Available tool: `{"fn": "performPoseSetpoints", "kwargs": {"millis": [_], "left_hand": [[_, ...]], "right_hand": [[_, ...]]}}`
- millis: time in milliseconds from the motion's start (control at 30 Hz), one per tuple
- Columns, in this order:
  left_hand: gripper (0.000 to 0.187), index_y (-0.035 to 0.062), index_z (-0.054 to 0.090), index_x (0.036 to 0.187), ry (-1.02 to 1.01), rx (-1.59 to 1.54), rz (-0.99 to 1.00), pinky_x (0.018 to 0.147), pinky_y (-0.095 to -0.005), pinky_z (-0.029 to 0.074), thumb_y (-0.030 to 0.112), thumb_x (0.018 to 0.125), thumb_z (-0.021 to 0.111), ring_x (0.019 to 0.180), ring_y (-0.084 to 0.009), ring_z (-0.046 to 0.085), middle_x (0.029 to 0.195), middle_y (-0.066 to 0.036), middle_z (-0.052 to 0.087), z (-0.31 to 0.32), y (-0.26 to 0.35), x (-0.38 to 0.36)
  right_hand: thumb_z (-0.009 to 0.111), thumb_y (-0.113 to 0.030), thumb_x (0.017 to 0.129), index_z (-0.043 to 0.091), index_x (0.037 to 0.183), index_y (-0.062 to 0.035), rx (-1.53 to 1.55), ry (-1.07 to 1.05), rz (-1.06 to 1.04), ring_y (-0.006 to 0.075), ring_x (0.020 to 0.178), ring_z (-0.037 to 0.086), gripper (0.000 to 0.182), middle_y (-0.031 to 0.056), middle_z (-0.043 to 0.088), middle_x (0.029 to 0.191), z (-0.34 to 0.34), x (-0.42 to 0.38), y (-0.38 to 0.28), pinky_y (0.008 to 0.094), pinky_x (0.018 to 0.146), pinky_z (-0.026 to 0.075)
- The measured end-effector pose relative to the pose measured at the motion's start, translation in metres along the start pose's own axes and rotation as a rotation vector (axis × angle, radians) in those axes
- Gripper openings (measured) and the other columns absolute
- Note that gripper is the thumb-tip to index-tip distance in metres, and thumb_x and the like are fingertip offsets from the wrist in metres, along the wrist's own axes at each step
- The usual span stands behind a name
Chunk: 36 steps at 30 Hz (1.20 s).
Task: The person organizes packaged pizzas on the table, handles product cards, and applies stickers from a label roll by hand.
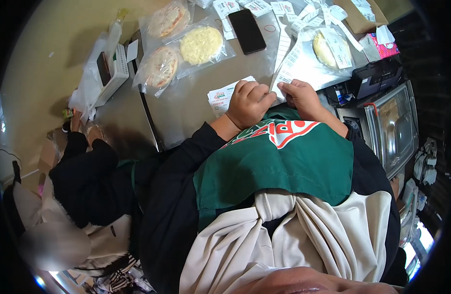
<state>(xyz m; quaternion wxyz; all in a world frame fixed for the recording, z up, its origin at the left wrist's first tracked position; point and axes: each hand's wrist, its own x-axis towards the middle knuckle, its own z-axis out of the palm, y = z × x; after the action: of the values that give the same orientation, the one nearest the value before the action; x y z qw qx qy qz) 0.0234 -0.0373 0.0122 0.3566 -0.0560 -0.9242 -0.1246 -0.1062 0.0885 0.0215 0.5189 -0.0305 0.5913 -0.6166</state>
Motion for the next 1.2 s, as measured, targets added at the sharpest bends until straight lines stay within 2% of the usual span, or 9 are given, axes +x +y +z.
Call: {"fn": "performPoseSetpoints", "kwargs": {"millis": [167,267,367,467,567,667,967,1067,1200], "left_hand": [[0.011,0.0089,0.060,0.083,-0.100,-0.044,-0.133,0.076,-0.0362,0.042,0.013,0.073,0.062,0.084,-0.0231,0.053,0.091,-0.006,0.056,-0.013,-0.007,-0.007],[0.012,0.0041,0.061,0.082,-0.072,-0.404,-0.918,0.069,-0.0361,0.044,0.014,0.076,0.064,0.076,-0.0246,0.055,0.087,-0.011,0.057,-0.024,-0.025,-0.026],[0.016,0.0004,0.063,0.080,-0.255,-0.496,-1.242,0.063,-0.0359,0.045,0.016,0.077,0.065,0.071,-0.0243,0.056,0.082,-0.014,0.057,-0.023,-0.063,-0.075],[0.015,-0.0036,0.063,0.082,-0.468,-0.597,-1.236,0.058,-0.0273,0.043,0.011,0.077,0.063,0.061,-0.0115,0.053,0.071,-0.007,0.061,-0.027,-0.069,-0.089],[0.017,0.0008,0.067,0.077,-0.577,-0.558,-1.254,0.067,-0.0341,0.045,0.017,0.073,0.068,0.075,-0.0248,0.056,0.080,-0.015,0.057,-0.021,-0.068,-0.092],[0.016,-0.0023,0.066,0.073,-0.550,-0.392,-1.149,0.059,-0.0279,0.043,0.013,0.074,0.066,0.063,-0.0160,0.053,0.073,-0.012,0.059,-0.009,-0.065,-0.094],[0.024,0.0008,0.068,0.076,-0.645,-0.037,-1.190,0.074,-0.0371,0.046,0.024,0.070,0.071,0.082,-0.0284,0.057,0.084,-0.015,0.057,-0.004,-0.046,-0.071],[0.030,-0.0010,0.066,0.072,-0.675,0.168,-0.991,0.075,-0.0373,0.047,0.029,0.069,0.072,0.084,-0.0290,0.057,0.092,-0.014,0.058,0.001,-0.042,-0.073],[0.054,0.0012,0.058,0.101,-0.726,0.307,-1.232,0.083,-0.0414,0.045,0.035,0.064,0.076,0.097,-0.0325,0.054,0.107,-0.018,0.052,-0.019,-0.035,-0.045]], "right_hand": [[0.058,-0.016,0.085,0.061,0.093,0.0005,-0.074,0.051,-0.101,0.0076,0.065,0.052,0.018,0.0008,0.060,0.077,-0.001,0.011,0.008,0.0206,0.059,0.040],[0.057,-0.017,0.086,0.062,0.098,0.0016,-0.249,-0.048,-0.254,0.0096,0.070,0.054,0.023,0.0005,0.062,0.082,-0.004,0.020,0.019,0.0237,0.064,0.043],[0.059,-0.023,0.085,0.065,0.091,-0.0020,-0.695,-0.128,-0.186,0.0104,0.065,0.053,0.023,0.0056,0.062,0.075,-0.004,0.031,0.026,0.0242,0.063,0.043],[0.062,-0.027,0.081,0.066,0.080,-0.0026,-1.061,-0.234,-0.360,0.0202,0.071,0.054,0.025,0.0123,0.059,0.071,0.003,0.036,0.028,0.0314,0.067,0.044],[0.063,-0.028,0.079,0.064,0.073,-0.0021,-1.179,-0.380,-0.571,0.0302,0.085,0.051,0.027,0.0152,0.059,0.073,0.004,0.047,0.043,0.0387,0.074,0.044],[0.063,-0.028,0.079,0.064,0.073,-0.0022,-1.317,-0.405,-0.548,0.0294,0.085,0.053,0.026,0.0143,0.061,0.076,0.008,0.049,0.038,0.0375,0.075,0.045],[0.060,-0.030,0.080,0.065,0.077,-0.0030,-1.385,-0.347,-0.491,0.0292,0.089,0.055,0.028,0.0138,0.062,0.080,0.010,0.049,0.038,0.0375,0.078,0.045],[0.059,-0.033,0.081,0.064,0.078,-0.0043,-1.426,-0.324,-0.489,0.0291,0.089,0.055,0.029,0.0127,0.062,0.080,0.008,0.051,0.041,0.0389,0.078,0.044],[0.059,-0.034,0.081,0.064,0.078,-0.0052,-1.465,-0.343,-0.523,0.0291,0.088,0.055,0.029,0.0119,0.062,0.080,0.007,0.050,0.040,0.0396,0.076,0.044]]}}
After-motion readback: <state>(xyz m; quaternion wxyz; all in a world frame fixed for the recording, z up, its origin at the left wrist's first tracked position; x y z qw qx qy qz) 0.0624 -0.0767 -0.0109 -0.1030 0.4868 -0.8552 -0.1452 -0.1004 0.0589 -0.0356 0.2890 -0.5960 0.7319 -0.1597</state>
